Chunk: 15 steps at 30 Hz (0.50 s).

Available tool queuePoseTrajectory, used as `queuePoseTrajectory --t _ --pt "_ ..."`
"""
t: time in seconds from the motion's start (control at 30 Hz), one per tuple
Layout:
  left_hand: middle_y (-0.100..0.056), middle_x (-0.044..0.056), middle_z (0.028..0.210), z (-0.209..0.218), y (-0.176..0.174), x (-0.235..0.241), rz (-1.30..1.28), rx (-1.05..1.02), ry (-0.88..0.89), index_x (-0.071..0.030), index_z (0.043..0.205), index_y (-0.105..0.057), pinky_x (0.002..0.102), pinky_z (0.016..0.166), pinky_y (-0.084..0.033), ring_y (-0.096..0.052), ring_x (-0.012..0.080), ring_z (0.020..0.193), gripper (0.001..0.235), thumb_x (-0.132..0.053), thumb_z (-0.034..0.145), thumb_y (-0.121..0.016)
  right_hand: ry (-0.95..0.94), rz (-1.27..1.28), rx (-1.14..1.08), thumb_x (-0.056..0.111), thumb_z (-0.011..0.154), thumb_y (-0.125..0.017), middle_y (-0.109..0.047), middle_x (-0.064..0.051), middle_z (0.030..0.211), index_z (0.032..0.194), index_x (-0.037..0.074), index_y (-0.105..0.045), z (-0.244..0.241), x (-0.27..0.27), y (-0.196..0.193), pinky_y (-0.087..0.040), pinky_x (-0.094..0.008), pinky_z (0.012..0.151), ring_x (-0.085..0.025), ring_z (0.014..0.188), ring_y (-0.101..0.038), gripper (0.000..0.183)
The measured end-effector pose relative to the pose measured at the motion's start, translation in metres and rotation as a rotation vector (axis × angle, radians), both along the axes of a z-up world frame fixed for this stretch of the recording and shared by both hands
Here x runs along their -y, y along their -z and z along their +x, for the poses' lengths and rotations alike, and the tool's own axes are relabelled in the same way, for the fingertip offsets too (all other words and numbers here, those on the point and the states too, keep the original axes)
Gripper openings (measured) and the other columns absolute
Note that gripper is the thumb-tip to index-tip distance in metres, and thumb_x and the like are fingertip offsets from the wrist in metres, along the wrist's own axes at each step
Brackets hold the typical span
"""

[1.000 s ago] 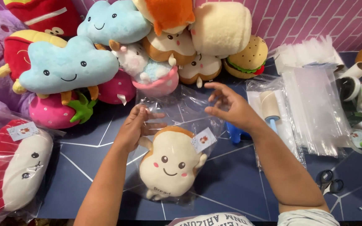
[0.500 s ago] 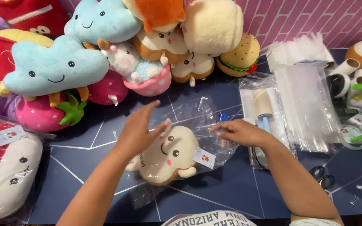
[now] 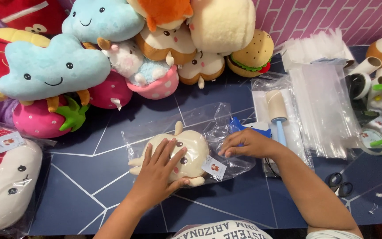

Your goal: Cleaning a plush toy with a lint roller, attaching a tag using a tagging gun, and packaging it in a plastic bag.

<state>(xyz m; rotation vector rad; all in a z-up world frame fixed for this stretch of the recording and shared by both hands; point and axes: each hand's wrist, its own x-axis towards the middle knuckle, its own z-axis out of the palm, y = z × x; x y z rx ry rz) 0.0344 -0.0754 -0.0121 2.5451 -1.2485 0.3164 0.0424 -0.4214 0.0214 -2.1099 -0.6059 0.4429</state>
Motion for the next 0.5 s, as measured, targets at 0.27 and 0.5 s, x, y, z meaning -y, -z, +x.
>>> queuePoseTrajectory --t 0.27,0.5 --pt "-0.032 0.011 0.164 -0.001 -0.007 -0.001 -0.015 -0.055 0.006 -0.022 0.155 -0.042 0.059 0.121 -0.013 -0.025 0.0344 0.153 0.078 -0.059 0.091 -0.067 0.214 -0.145 -0.693 0.008 0.093 -0.068 -0.076 -0.012 0.102 0.121 0.007 -0.062 -0.004 -0.034 -0.016 -0.053 -0.025 0.041 -0.016 0.05 -0.066 0.028" --pt "-0.032 0.011 0.164 -0.002 -0.004 -0.002 -0.002 -0.019 -0.003 -0.022 0.155 -0.041 0.06 0.121 -0.014 -0.025 0.0348 0.153 0.078 -0.061 0.091 -0.066 0.144 -0.049 -0.72 0.02 0.099 -0.062 -0.074 -0.005 0.09 0.128 0.008 -0.07 0.003 -0.025 0.009 -0.045 -0.022 0.045 -0.008 0.048 -0.053 0.032"
